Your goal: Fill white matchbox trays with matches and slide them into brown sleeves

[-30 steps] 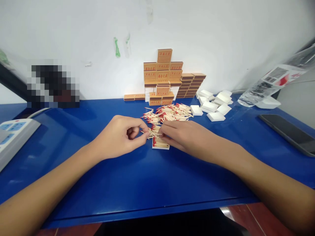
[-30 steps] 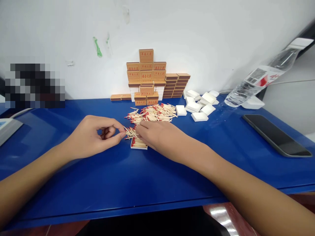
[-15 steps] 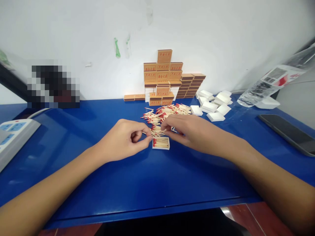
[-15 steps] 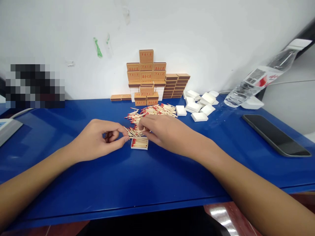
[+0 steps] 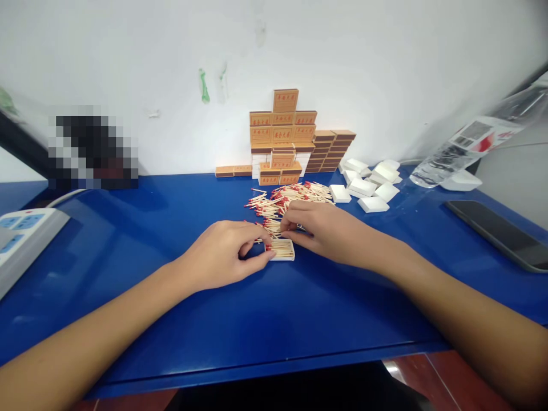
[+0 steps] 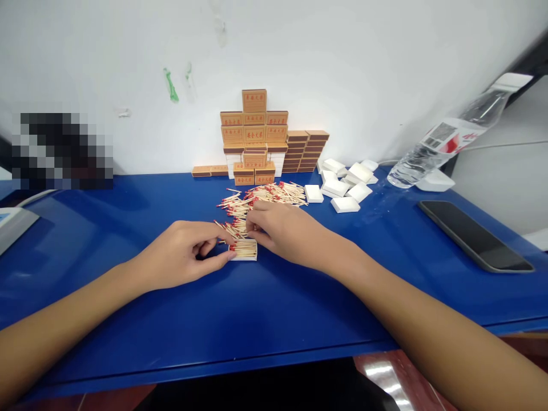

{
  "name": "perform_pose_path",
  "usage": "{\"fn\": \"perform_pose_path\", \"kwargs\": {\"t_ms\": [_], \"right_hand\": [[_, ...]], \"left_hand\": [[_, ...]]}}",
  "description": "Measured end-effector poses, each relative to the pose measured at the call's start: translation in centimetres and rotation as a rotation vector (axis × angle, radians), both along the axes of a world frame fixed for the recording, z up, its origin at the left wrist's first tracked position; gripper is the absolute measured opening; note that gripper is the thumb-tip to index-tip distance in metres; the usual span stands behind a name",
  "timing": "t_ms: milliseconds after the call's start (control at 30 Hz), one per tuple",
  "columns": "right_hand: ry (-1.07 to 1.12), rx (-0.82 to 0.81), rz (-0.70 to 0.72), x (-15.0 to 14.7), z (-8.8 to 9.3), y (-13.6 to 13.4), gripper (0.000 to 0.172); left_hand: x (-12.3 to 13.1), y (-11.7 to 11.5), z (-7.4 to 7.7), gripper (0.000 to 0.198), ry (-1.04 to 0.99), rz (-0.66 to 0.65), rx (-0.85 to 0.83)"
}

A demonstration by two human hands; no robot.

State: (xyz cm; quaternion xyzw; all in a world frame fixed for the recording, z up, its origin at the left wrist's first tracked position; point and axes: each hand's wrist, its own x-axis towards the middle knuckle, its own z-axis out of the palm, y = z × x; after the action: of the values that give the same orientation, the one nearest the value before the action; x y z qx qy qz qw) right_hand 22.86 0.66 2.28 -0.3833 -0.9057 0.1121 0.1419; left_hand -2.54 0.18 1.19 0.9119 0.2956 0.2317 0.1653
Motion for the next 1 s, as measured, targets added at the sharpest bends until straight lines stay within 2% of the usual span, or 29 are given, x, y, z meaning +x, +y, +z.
{"fn": "perform_pose_path", "kwargs": {"t_ms": [267,467,567,767,1000], "right_hand": [[0.017,-0.055,-0.023,0.1,-0.5,0.5,0.01],[0.071,-0.007,-0.021,0.1,0.8,-0.2,0.009],[0.089,-0.036,0.014,-0.2,1.4,-1.0,0.007],[0.016,-0.052,0.05,-0.5,1.1,-1.6,0.005],[0.009,-0.069,0.078,-0.3,1.0,-1.4,0.007]], "left_hand": [[-0.2,0.0,0.0,0.029,0.09,0.026,0.095],[-0.2,-0.1,0.2,0.024,0.126,0.043,0.093],[-0.1,-0.2,0.3,0.025,0.147,0.051,0.074],[-0.1,-0.2,0.3,0.031,0.176,0.079,0.058],[0.0,-0.2,0.6,0.025,0.21,0.035,0.04]]}}
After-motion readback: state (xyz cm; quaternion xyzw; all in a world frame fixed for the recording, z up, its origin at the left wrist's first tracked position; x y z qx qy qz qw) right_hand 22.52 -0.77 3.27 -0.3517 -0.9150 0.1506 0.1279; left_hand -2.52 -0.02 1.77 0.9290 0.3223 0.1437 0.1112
